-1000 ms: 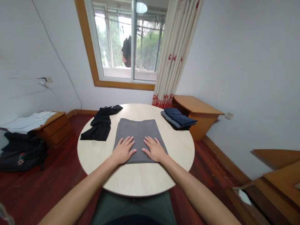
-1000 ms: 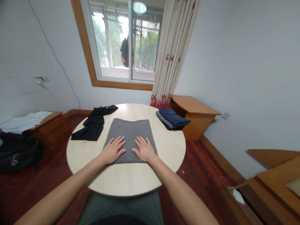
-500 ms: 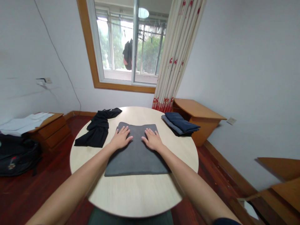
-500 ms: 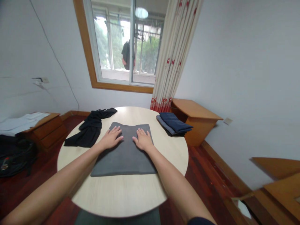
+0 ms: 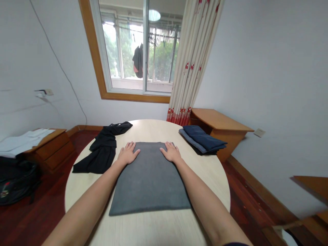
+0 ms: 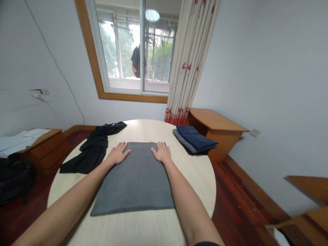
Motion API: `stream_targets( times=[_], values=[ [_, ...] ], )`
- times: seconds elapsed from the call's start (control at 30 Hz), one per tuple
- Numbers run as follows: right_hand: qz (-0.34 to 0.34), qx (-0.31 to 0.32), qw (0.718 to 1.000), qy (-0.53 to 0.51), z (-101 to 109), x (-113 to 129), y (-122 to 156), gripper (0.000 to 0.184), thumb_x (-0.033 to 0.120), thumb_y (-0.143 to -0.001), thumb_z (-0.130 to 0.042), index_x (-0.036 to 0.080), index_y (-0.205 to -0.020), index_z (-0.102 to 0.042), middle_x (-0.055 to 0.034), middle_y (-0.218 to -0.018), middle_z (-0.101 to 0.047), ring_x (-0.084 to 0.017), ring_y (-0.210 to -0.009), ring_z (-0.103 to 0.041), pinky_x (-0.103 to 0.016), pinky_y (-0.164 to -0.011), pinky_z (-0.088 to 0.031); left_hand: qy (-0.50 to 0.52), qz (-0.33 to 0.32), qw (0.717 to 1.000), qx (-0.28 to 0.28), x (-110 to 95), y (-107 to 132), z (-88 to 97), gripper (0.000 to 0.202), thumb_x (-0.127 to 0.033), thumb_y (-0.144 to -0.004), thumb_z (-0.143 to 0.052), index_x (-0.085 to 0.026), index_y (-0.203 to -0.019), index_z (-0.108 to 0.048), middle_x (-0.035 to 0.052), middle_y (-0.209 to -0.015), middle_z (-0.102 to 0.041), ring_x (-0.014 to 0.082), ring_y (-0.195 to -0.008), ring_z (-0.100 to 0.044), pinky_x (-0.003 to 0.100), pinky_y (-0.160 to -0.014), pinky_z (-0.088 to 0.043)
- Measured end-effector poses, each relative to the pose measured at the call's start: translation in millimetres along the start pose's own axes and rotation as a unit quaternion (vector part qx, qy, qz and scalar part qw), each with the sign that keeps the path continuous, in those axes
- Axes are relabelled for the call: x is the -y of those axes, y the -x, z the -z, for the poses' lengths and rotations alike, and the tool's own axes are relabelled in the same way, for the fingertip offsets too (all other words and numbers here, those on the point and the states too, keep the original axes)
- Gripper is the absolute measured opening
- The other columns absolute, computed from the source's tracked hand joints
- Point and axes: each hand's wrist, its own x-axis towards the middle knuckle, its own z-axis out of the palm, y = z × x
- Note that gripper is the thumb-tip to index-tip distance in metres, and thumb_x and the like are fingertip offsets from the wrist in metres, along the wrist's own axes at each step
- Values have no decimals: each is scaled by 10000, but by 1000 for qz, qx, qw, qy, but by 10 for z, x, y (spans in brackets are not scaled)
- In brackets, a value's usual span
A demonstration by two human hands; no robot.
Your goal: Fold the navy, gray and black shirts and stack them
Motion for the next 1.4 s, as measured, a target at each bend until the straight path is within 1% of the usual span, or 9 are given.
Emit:
stream_targets(
  times=[0.2, 0.43, 0.63, 0.77, 0.87, 1.03, 1.17, 1.3, 1.4],
  values=[
    [-20, -11, 998, -52, 62, -503, 113, 613, 475, -1029, -231, 174, -1558, -310, -71, -1617, -273, -228, -1507, -222, -495, -1225, -126, 35, -6, 999, 13, 263, 97, 9, 714, -543, -986, -241, -128, -1566, -260, 118, -1637, -167, 306, -1507, -171, 549, -1200, -162],
    [104, -76, 985, -116, 123, -978, 580, 591, 307, -925, -441, 155, -1496, -440, -120, -1535, -431, -257, -1421, -405, -470, -1204, -267, 163, -162, 971, -72, 603, 512, 22, 594, -279, -931, -316, -125, -1496, -417, 111, -1609, -280, 257, -1496, -222, 486, -1223, -196],
    [231, -59, 953, -187, 160, -973, 1208, 506, 323, -922, -521, 231, -1419, -549, -120, -1533, -435, -264, -1422, -402, -507, -1182, -308, 200, -251, 947, -3, 556, 1207, 256, 481, -281, -960, -374, -199, -1400, -553, 77, -1604, -304, 259, -1506, -187, 504, -1217, -203],
    [251, 6, 942, -221, 261, -870, 1543, 492, 386, -888, -614, 273, -1367, -605, -117, -1591, -331, -291, -1461, -330, -536, -1181, -289, 186, -271, 944, 33, 439, 1560, 373, 475, -303, -941, -466, -266, -1407, -551, 51, -1627, -236, 285, -1511, -160, 537, -1201, -221],
    [240, 21, 940, -241, 333, -776, 1663, 434, 476, -855, -657, 267, -1233, -707, -107, -1602, -306, -309, -1472, -302, -540, -1199, -251, 171, -260, 949, 45, 350, 1649, 416, 413, -328, -927, -478, -297, -1301, -648, 37, -1593, -319, 298, -1506, -175, 560, -1207, -166],
    [216, -34, 940, -262, 442, -713, 1768, 377, 537, -908, -558, 252, -953, -800, -112, -1532, -430, -324, -1453, -332, -563, -1200, -233, 221, -226, 947, 49, 362, 1697, 517, 384, -372, -931, -432, -298, -1180, -714, 48, -1401, -587, 291, -1417, -399, 547, -1208, -164],
    [210, -42, 940, -265, 532, -730, 1656, 347, 489, -891, -580, 252, -1063, -766, -112, -1352, -617, -326, -1385, -429, -544, -1160, -309, 282, -190, 939, 44, 378, 1608, 677, 342, -413, -851, -545, -265, -1079, -753, 76, -1206, -712, 337, -1232, -580, 499, -1115, -363],
    [150, -129, 928, -315, 585, -635, 1104, 426, 526, -904, -511, 182, -1040, -722, -122, -1079, -718, -299, -1047, -628, -460, -973, -472, 369, -97, 923, -55, 227, 1099, 792, 407, -554, -788, -594, -174, -820, -735, 86, -835, -737, 321, -856, -671, 410, -806, -539],
    [71, -168, 923, -339, 523, -509, 613, 544, 668, -851, -481, 157, -866, -668, -94, -855, -695, -261, -850, -618, -401, -814, -504, 416, -18, 897, -147, 109, 643, 731, 554, -686, -740, -604, -144, -803, -699, 100, -827, -726, 315, -857, -659, 385, -774, -529]
  ],
)
